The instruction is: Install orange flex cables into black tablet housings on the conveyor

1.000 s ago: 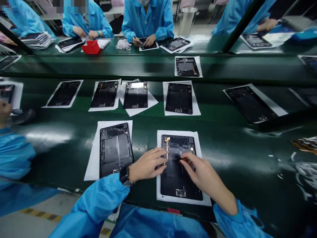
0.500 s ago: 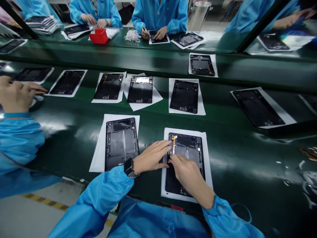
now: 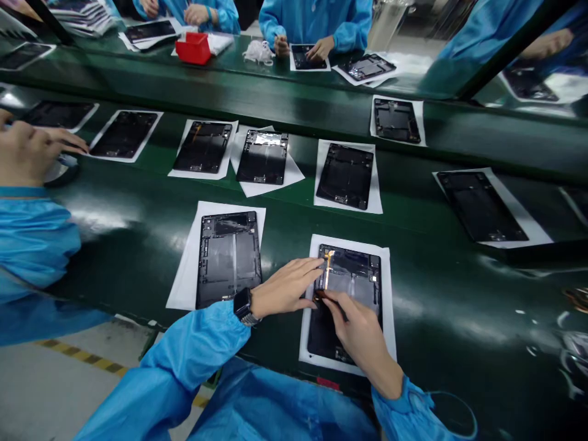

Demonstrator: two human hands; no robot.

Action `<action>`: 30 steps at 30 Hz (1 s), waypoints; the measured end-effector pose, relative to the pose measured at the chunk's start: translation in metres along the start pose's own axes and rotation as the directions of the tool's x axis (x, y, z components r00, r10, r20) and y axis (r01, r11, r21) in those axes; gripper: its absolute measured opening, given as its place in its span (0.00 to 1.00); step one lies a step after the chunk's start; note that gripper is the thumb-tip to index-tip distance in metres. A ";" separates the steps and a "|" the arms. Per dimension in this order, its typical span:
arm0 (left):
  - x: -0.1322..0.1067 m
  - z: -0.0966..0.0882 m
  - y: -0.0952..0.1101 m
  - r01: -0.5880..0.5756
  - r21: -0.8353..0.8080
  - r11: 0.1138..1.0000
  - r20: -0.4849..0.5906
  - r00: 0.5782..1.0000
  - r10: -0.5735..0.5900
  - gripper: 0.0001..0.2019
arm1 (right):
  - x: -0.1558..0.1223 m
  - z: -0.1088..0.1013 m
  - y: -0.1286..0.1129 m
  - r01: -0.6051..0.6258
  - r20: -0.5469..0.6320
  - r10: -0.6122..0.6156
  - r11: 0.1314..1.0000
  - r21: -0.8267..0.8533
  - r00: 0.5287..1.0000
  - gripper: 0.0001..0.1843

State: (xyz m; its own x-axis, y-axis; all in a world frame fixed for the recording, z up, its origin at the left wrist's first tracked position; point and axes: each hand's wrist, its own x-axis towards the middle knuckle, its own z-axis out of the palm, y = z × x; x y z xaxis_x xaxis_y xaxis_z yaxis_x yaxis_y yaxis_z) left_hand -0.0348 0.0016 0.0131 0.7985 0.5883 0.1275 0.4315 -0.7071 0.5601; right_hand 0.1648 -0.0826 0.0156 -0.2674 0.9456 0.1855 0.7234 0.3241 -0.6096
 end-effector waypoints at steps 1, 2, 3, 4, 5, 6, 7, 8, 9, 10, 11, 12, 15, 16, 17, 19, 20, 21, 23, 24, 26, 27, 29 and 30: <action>0.000 0.000 0.000 0.002 -0.005 1.000 0.006 1.000 -0.001 0.40 | 0.001 0.001 -0.001 0.019 -0.001 -0.019 1.000 -0.022 1.000 0.08; 0.000 0.000 0.000 0.003 -0.008 1.000 0.010 1.000 -0.003 0.40 | 0.003 0.002 -0.003 0.036 0.010 -0.036 0.998 -0.049 0.999 0.08; 0.000 0.000 0.000 0.006 -0.012 1.000 0.009 1.000 -0.006 0.40 | 0.005 0.002 -0.005 0.052 0.030 -0.049 0.995 -0.083 0.998 0.09; 0.000 0.000 0.000 0.008 -0.016 1.000 0.006 1.000 -0.008 0.39 | 0.008 0.002 -0.007 0.066 0.059 -0.059 0.990 -0.123 0.997 0.10; 0.000 0.000 0.000 0.008 -0.022 1.000 0.002 1.000 -0.008 0.39 | 0.012 0.001 -0.010 0.083 0.096 -0.068 0.983 -0.164 0.993 0.11; 0.000 0.001 0.000 0.008 -0.028 1.000 -0.002 1.000 -0.008 0.38 | 0.016 0.000 -0.013 0.100 0.138 -0.073 0.975 -0.201 0.988 0.13; 0.000 0.001 0.000 0.008 -0.034 0.999 -0.006 1.000 -0.008 0.37 | 0.020 -0.002 -0.015 0.117 0.178 -0.076 0.967 -0.228 0.981 0.14; 0.000 0.001 0.000 0.009 -0.040 0.999 -0.007 1.000 -0.010 0.37 | 0.024 -0.004 -0.016 0.132 0.211 -0.081 0.962 -0.241 0.974 0.15; 0.000 0.002 0.000 0.012 -0.043 0.999 -0.009 1.000 -0.013 0.38 | 0.027 -0.007 -0.016 0.141 0.231 -0.085 0.961 -0.238 0.969 0.15; 0.000 0.002 0.000 0.016 -0.045 0.999 -0.011 1.000 -0.017 0.39 | 0.028 -0.010 -0.015 0.142 0.237 -0.087 0.964 -0.224 0.968 0.15; 0.000 0.002 0.000 0.020 -0.045 0.999 -0.013 1.000 -0.021 0.40 | 0.027 -0.013 -0.013 0.133 0.227 -0.085 0.969 -0.208 0.970 0.15; 0.000 0.002 0.000 0.021 -0.045 0.999 -0.014 1.000 -0.021 0.40 | 0.026 -0.015 -0.010 0.120 0.211 -0.078 0.974 -0.193 0.974 0.14; -0.001 0.002 0.000 0.011 -0.039 0.999 -0.017 1.000 -0.012 0.39 | 0.018 -0.020 -0.002 0.099 0.195 -0.059 0.975 -0.200 0.979 0.14; -0.001 0.002 0.000 0.010 -0.039 0.999 -0.017 1.000 -0.011 0.39 | 0.016 -0.020 -0.001 0.105 0.207 -0.060 0.970 -0.217 0.977 0.14; -0.001 0.002 0.000 0.012 -0.041 0.999 -0.018 1.000 -0.012 0.38 | 0.015 -0.019 -0.001 0.116 0.221 -0.063 0.964 -0.239 0.973 0.14; -0.001 0.002 0.000 0.018 -0.047 0.999 -0.015 1.000 -0.019 0.38 | 0.016 -0.017 -0.004 0.144 0.244 -0.073 0.947 -0.286 0.967 0.14; -0.001 0.003 0.000 0.021 -0.050 0.999 -0.011 1.000 -0.022 0.37 | 0.018 -0.015 -0.007 0.159 0.248 -0.082 0.939 -0.306 0.965 0.15; 0.000 0.003 -0.001 0.024 -0.051 0.998 -0.009 1.000 -0.024 0.37 | 0.021 -0.012 -0.010 0.175 0.252 -0.094 0.930 -0.323 0.963 0.15; 0.000 0.005 -0.002 0.023 -0.048 0.999 -0.007 1.000 -0.023 0.36 | 0.027 -0.008 -0.015 0.205 0.262 -0.117 0.918 -0.340 0.958 0.16; 0.000 0.006 -0.002 0.022 -0.045 0.999 -0.009 1.000 -0.022 0.35 | 0.029 -0.005 -0.016 0.215 0.269 -0.125 0.916 -0.340 0.955 0.16; -0.002 0.006 -0.001 0.025 -0.034 0.999 -0.012 1.000 -0.025 0.33 | 0.030 -0.003 -0.016 0.225 0.280 -0.136 0.921 -0.318 0.950 0.15; -0.004 0.005 0.000 0.028 -0.023 0.999 -0.010 1.000 -0.028 0.33 | 0.029 -0.003 -0.014 0.223 0.275 -0.140 0.928 -0.298 0.951 0.15; -0.004 0.001 0.004 0.026 0.017 1.000 0.008 1.000 -0.026 0.35 | 0.024 -0.006 -0.009 0.196 0.247 -0.138 0.953 -0.229 0.959 0.14; -0.002 -0.003 0.006 0.020 0.044 0.999 0.024 0.999 -0.021 0.35 | 0.020 -0.009 -0.005 0.168 0.218 -0.128 0.970 -0.174 0.967 0.13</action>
State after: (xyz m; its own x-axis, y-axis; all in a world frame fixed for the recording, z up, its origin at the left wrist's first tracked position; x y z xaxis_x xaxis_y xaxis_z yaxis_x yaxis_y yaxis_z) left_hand -0.0355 -0.0025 0.0184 0.7988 0.5938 0.0960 0.4658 -0.7116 0.5259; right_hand 0.1609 -0.0649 0.0294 -0.4902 0.8670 0.0897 0.7678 0.4782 -0.4264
